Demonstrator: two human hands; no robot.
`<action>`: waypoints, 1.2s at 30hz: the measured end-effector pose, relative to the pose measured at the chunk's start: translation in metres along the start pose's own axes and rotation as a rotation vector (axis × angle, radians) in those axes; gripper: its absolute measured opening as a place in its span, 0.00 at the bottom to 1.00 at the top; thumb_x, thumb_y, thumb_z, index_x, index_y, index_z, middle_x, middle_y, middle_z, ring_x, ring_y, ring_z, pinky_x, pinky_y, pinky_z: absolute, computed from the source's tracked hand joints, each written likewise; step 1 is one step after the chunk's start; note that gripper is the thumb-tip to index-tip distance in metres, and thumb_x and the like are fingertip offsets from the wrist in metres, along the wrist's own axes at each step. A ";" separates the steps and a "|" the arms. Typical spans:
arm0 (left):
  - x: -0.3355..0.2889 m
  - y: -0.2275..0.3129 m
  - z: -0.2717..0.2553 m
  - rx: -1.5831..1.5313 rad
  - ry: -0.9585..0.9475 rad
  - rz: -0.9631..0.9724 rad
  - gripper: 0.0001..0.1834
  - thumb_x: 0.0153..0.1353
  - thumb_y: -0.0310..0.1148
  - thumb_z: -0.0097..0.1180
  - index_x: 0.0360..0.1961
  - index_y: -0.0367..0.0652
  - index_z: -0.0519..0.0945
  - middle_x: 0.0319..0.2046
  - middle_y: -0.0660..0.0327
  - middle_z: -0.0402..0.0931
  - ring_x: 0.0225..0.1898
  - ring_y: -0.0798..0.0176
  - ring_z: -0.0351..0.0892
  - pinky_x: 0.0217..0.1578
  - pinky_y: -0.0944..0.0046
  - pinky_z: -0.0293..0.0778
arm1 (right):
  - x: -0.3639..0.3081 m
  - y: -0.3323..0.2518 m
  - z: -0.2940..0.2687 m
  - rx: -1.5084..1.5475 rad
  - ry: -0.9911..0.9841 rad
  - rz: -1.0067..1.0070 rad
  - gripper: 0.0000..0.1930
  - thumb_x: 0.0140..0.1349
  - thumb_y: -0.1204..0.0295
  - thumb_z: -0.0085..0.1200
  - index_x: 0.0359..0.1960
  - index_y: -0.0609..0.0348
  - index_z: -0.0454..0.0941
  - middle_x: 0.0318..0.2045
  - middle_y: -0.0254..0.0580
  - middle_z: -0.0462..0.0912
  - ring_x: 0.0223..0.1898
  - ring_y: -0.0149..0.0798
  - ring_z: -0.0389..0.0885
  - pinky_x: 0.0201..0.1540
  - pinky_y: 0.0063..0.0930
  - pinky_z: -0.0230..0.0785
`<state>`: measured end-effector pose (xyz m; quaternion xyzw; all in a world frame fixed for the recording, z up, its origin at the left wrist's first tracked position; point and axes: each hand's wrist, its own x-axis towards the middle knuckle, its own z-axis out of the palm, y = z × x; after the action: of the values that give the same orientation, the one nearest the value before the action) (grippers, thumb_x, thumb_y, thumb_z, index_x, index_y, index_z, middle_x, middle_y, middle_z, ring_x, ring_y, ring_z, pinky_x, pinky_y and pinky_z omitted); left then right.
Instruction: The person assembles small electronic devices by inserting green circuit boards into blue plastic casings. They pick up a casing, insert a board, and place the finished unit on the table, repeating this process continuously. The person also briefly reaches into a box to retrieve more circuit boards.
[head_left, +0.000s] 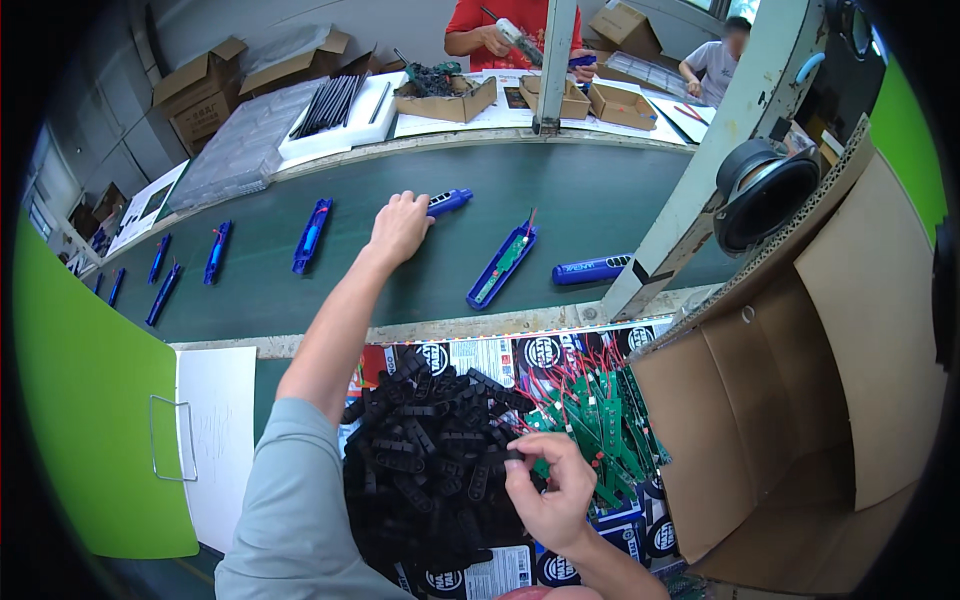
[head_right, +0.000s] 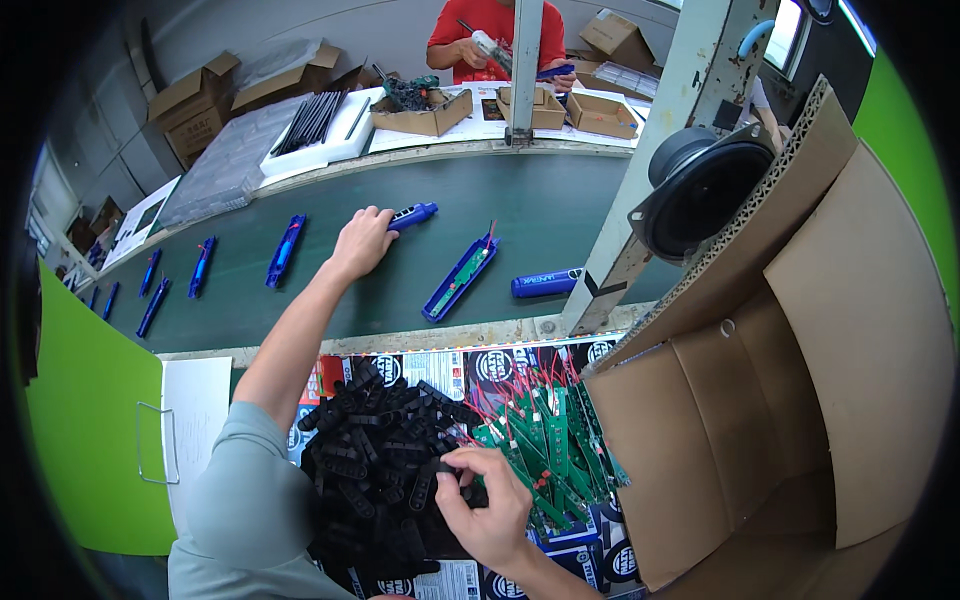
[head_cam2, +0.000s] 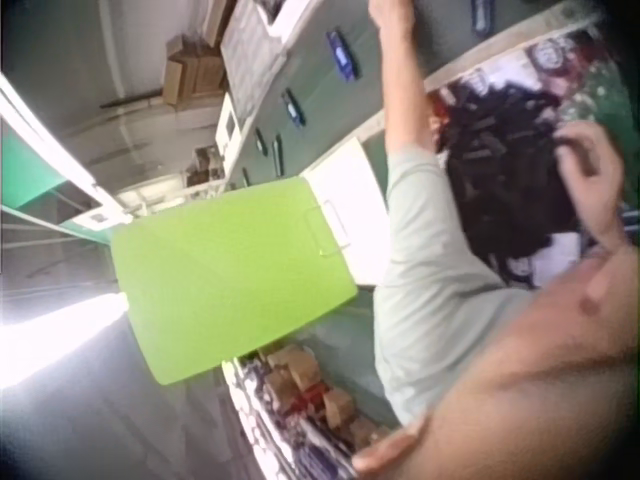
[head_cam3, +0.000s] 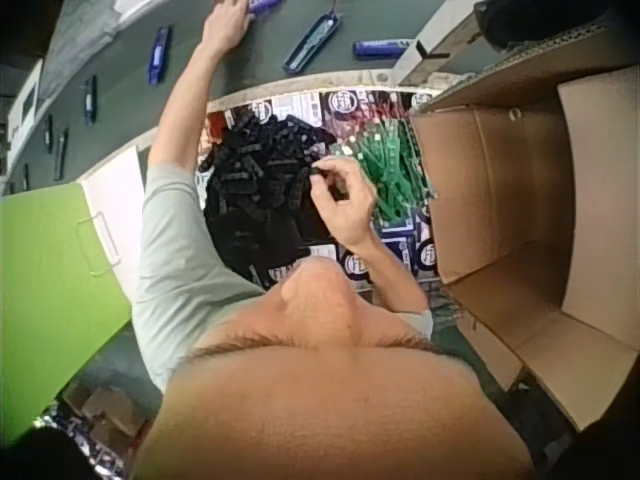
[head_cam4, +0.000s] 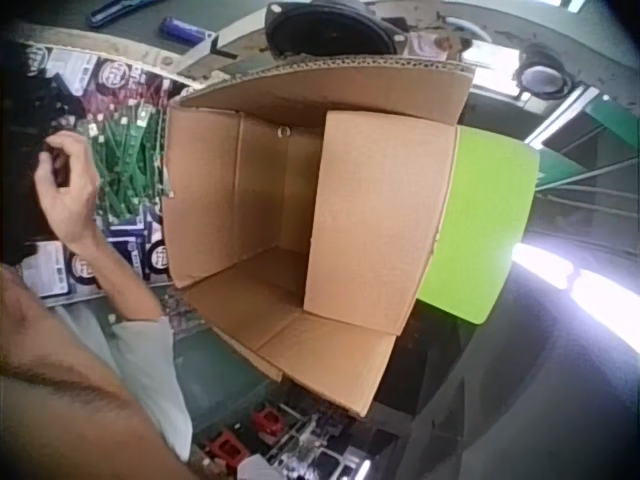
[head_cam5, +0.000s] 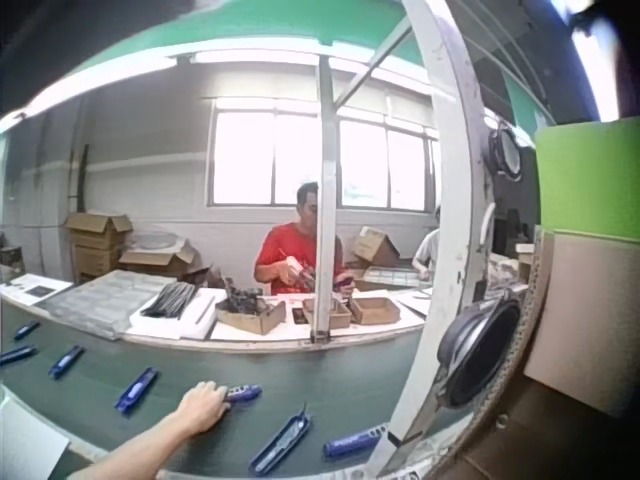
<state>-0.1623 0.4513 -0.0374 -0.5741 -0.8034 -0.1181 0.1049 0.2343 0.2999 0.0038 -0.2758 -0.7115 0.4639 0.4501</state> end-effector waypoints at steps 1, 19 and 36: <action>-0.008 -0.004 -0.003 -0.017 0.033 0.012 0.21 0.65 0.38 0.60 0.57 0.42 0.78 0.47 0.49 0.79 0.51 0.45 0.79 0.50 0.50 0.77 | 0.000 0.003 0.000 0.027 0.009 0.005 0.12 0.55 0.85 0.64 0.41 0.64 0.79 0.37 0.46 0.84 0.27 0.31 0.79 0.33 0.24 0.73; -0.242 0.129 -0.178 -1.529 -0.352 -0.055 0.19 0.70 0.25 0.51 0.60 0.30 0.73 0.43 0.62 0.80 0.40 0.73 0.79 0.44 0.70 0.78 | 0.021 -0.028 -0.016 -0.037 0.166 -0.139 0.09 0.58 0.81 0.65 0.40 0.63 0.83 0.39 0.39 0.79 0.37 0.30 0.76 0.41 0.26 0.71; -0.273 0.157 -0.182 -1.266 -0.179 -0.003 0.13 0.67 0.29 0.60 0.48 0.30 0.82 0.35 0.61 0.84 0.36 0.75 0.79 0.38 0.70 0.76 | 0.010 -0.075 -0.006 -0.691 0.260 -0.438 0.08 0.52 0.72 0.69 0.32 0.56 0.82 0.35 0.38 0.73 0.41 0.42 0.72 0.47 0.38 0.58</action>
<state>0.0797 0.1991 0.0633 -0.5316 -0.5845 -0.5215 -0.3221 0.2368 0.2788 0.0764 -0.3090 -0.8042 0.0532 0.5049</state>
